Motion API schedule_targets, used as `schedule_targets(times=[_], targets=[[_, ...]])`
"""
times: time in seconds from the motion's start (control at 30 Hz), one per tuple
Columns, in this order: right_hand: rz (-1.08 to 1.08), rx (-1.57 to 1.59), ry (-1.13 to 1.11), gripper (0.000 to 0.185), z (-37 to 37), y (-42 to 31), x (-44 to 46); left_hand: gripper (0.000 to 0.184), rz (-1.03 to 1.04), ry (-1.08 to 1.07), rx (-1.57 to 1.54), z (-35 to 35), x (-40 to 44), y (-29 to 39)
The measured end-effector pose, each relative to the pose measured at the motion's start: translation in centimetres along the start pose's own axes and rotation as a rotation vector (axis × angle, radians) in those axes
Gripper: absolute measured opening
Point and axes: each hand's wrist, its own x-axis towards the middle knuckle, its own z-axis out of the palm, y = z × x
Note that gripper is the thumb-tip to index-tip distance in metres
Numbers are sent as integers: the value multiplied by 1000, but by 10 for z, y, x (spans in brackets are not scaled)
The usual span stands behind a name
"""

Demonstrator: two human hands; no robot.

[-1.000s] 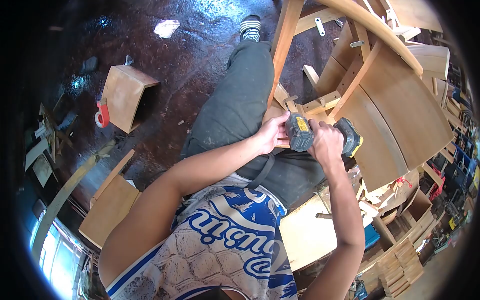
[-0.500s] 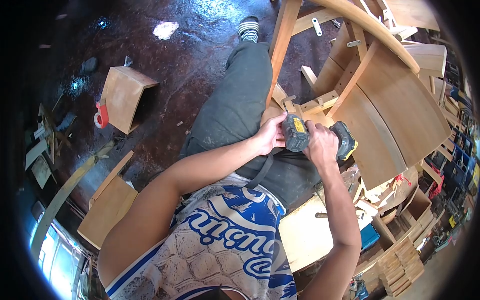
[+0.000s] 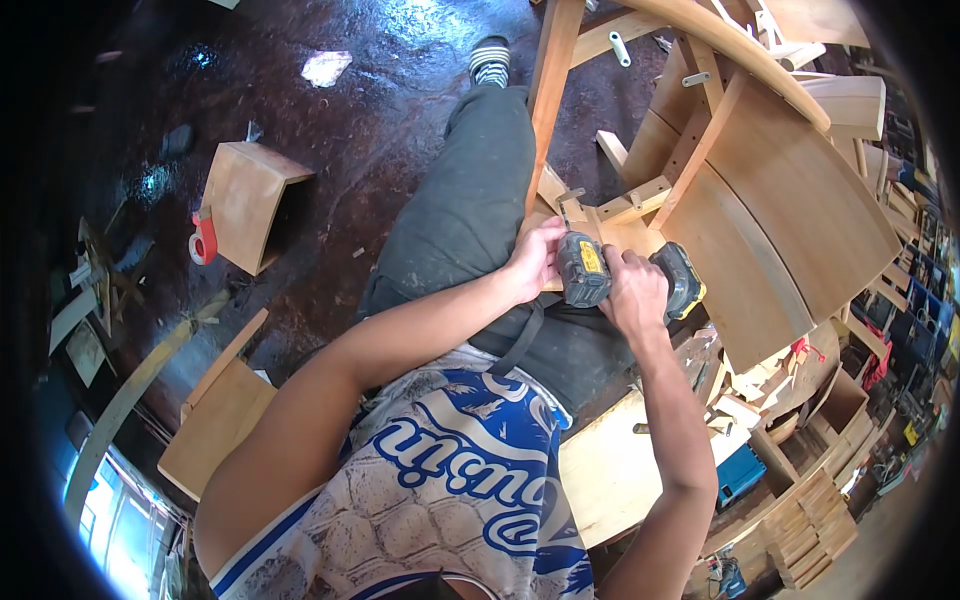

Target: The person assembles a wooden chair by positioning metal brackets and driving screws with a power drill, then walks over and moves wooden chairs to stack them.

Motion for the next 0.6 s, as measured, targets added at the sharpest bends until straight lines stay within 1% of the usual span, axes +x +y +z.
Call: schedule_targets(times=[0.03, 0.1, 0.13, 0.23, 0.3, 0.4, 0.43, 0.6], targets=[[-8, -7, 9, 56, 1, 0, 0, 45, -1, -3, 3, 0, 7, 0], [-8, -11, 12, 56, 2, -1, -3, 51, 71, -3, -19, 1, 23, -3], [-2, 3, 9, 56, 2, -1, -2, 53, 66, -3, -50, -3, 38, -7], [33, 30, 2, 57, 1, 0, -2, 57, 92, 17, -44, -2, 46, -10], [-6, 18, -1, 58, 1, 2, -5, 61, 121, 5, -71, -2, 45, -11], [8, 20, -7, 58, 6, 4, -7, 60, 122, 7, -12, 0, 40, -7], [2, 19, -6, 57, 8, 5, -8, 59, 128, -24, 13, -1, 40, -5], [-17, 76, 53, 55, 16, 10, -11, 60, 133, 1, 14, -3, 41, -7]])
